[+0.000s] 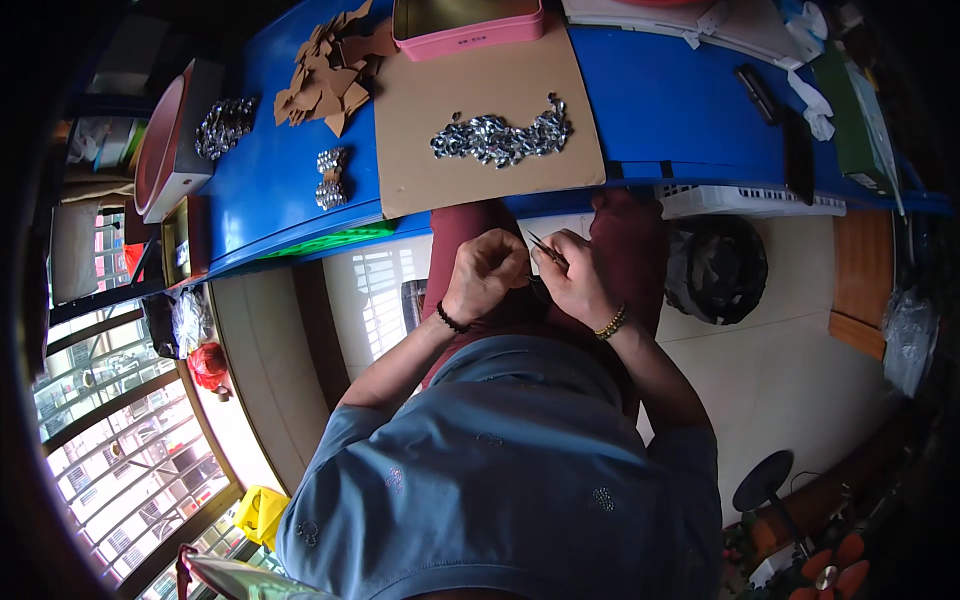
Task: Attaching metal decorative pieces to pre-cut leather bow components.
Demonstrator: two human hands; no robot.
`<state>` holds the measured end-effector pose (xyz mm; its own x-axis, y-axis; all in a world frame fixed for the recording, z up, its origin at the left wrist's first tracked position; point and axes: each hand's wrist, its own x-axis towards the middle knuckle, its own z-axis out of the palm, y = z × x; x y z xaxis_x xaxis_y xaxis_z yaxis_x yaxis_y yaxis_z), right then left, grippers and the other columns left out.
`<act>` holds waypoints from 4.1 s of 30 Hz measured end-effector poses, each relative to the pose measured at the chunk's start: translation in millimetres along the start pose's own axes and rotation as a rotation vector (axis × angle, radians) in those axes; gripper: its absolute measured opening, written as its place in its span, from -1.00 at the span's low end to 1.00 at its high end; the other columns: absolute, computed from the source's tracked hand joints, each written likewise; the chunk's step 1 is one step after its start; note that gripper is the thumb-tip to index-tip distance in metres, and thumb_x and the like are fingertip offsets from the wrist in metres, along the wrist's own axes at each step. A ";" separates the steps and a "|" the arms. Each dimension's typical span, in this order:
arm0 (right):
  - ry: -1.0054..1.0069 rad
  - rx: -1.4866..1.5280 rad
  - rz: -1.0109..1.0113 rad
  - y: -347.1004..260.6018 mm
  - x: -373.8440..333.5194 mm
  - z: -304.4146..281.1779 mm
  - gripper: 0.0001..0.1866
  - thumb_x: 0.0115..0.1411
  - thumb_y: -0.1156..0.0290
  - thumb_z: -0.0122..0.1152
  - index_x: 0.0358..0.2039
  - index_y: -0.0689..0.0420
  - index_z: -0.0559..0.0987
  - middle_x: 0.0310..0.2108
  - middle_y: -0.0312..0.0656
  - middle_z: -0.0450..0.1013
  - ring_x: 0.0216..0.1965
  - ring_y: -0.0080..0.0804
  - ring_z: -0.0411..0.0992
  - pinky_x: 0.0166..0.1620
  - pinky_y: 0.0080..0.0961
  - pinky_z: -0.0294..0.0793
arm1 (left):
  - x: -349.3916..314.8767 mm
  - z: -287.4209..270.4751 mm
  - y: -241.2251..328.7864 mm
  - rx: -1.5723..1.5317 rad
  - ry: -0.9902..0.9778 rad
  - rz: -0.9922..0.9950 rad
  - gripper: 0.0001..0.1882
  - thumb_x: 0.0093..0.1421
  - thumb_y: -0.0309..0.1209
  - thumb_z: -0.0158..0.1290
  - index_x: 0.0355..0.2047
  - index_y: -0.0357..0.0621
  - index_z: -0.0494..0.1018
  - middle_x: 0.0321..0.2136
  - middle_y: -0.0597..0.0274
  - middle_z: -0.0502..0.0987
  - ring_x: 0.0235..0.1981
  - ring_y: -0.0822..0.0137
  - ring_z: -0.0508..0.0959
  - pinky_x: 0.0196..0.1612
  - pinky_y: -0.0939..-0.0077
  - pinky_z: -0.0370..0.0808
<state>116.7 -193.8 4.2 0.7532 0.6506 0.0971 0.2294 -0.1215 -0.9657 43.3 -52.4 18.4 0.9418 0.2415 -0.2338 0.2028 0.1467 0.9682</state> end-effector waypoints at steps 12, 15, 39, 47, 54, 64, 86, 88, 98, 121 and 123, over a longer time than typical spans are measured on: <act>-0.010 0.054 0.123 -8.2 0.6 -8.4 -0.89 0.07 0.55 0.03 -0.57 0.23 0.34 -0.65 -0.33 0.24 -0.60 -0.66 0.17 -0.52 -0.68 0.17 | 1.5 -9.7 7.4 0.231 -0.141 0.062 -0.94 0.00 -0.62 -0.05 -0.57 -0.31 0.39 -0.67 0.31 0.43 -0.60 0.52 0.43 -0.50 0.64 0.38; -0.064 0.103 0.198 -8.2 0.3 -11.2 -0.90 0.08 0.54 0.03 -0.56 0.22 0.36 -0.65 -0.41 0.23 -0.60 -0.73 0.14 -0.53 -0.73 0.14 | 0.7 -11.2 5.5 0.169 -0.181 0.070 -0.95 0.01 -0.61 -0.05 -0.56 -0.30 0.40 -0.66 0.32 0.43 -0.58 0.56 0.40 -0.49 0.67 0.36; -0.015 0.287 0.234 -6.9 -2.1 -12.2 -0.92 0.12 0.49 0.04 -0.50 0.18 0.40 -0.59 -0.46 0.28 -0.55 -0.78 0.16 -0.46 -0.78 0.18 | -2.1 -9.2 -3.1 -0.013 -0.108 0.001 -0.95 0.07 -0.57 0.00 -0.46 -0.29 0.44 -0.59 0.39 0.47 -0.54 0.63 0.37 -0.47 0.74 0.33; -0.036 0.272 0.278 1.4 -5.8 -9.9 -0.92 0.13 0.49 0.03 -0.50 0.18 0.41 -0.61 -0.49 0.23 -0.56 -0.79 0.12 -0.49 -0.79 0.13 | -3.6 -7.8 -3.5 0.189 -0.088 -0.023 -0.95 0.05 -0.55 0.03 -0.49 -0.29 0.47 -0.61 0.39 0.48 -0.55 0.64 0.38 -0.47 0.74 0.34; -0.041 0.251 0.241 6.0 -7.3 -8.8 -0.94 0.10 0.49 0.06 -0.46 0.19 0.43 -0.61 -0.49 0.23 -0.57 -0.81 0.10 -0.51 -0.80 0.12 | -4.3 0.3 -3.0 0.101 0.029 -0.090 -0.93 0.01 -0.53 0.08 -0.55 -0.30 0.49 -0.66 0.35 0.50 -0.61 0.64 0.38 -0.52 0.71 0.35; -0.023 0.200 0.171 7.3 -11.6 -2.1 -0.95 0.08 0.51 0.10 -0.46 0.22 0.46 -0.63 -0.48 0.21 -0.61 -0.82 0.07 -0.56 -0.82 0.08 | -1.6 0.8 -8.9 0.025 0.005 -0.120 -0.92 0.01 -0.53 0.09 -0.55 -0.31 0.49 -0.64 0.35 0.50 -0.59 0.64 0.38 -0.51 0.71 0.35; 0.064 0.078 0.188 -0.7 -11.1 -10.5 -0.90 0.08 0.54 0.06 -0.55 0.22 0.39 -0.69 -0.48 0.18 -0.63 -0.81 0.08 -0.58 -0.77 0.05 | 2.6 -13.9 29.0 0.548 0.032 0.374 -0.80 -0.01 -0.52 0.07 -0.35 -0.36 0.43 -0.47 0.17 0.51 -0.60 0.47 0.47 -0.48 0.57 0.42; 0.096 0.086 0.144 2.8 -11.7 -6.0 -0.89 0.08 0.54 0.07 -0.55 0.23 0.38 -0.68 -0.43 0.19 -0.62 -0.79 0.10 -0.57 -0.76 0.07 | -0.2 -4.8 31.7 0.329 -0.024 0.178 -0.82 0.02 -0.53 0.04 -0.33 -0.35 0.42 -0.47 0.17 0.51 -0.60 0.49 0.47 -0.49 0.61 0.41; 0.091 0.062 0.106 -6.3 -10.2 -11.8 -0.90 0.06 0.56 0.08 -0.54 0.25 0.37 -0.61 -0.36 0.27 -0.58 -0.74 0.15 -0.53 -0.73 0.15 | 5.7 6.7 7.4 0.072 -0.166 -0.202 -0.90 0.09 -0.48 -0.01 -0.45 -0.28 0.43 -0.68 0.37 0.39 -0.71 0.61 0.35 -0.67 0.76 0.25; 0.046 0.017 0.133 1.2 -16.9 -21.2 -0.92 0.11 0.53 0.02 -0.50 0.25 0.37 -0.63 -0.30 0.25 -0.59 -0.64 0.20 -0.49 -0.68 0.21 | 4.6 5.2 -3.3 0.198 -0.105 0.090 -0.91 0.08 -0.53 -0.01 -0.39 -0.27 0.44 -0.61 0.36 0.45 -0.64 0.64 0.35 -0.57 0.76 0.28; 0.045 0.005 0.123 -1.4 -17.0 -17.4 -0.92 0.10 0.53 0.02 -0.49 0.25 0.37 -0.62 -0.26 0.26 -0.59 -0.59 0.22 -0.48 -0.66 0.23 | 5.3 7.4 4.7 0.260 -0.050 0.217 -0.89 0.10 -0.53 -0.02 -0.34 -0.25 0.43 -0.61 0.38 0.44 -0.66 0.66 0.34 -0.61 0.78 0.25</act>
<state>114.4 -217.8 8.1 0.8022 0.5970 -0.0116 0.1306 -0.1943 -0.9722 51.3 -57.5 22.3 0.9812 0.1917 -0.0212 0.0514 -0.1539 0.9867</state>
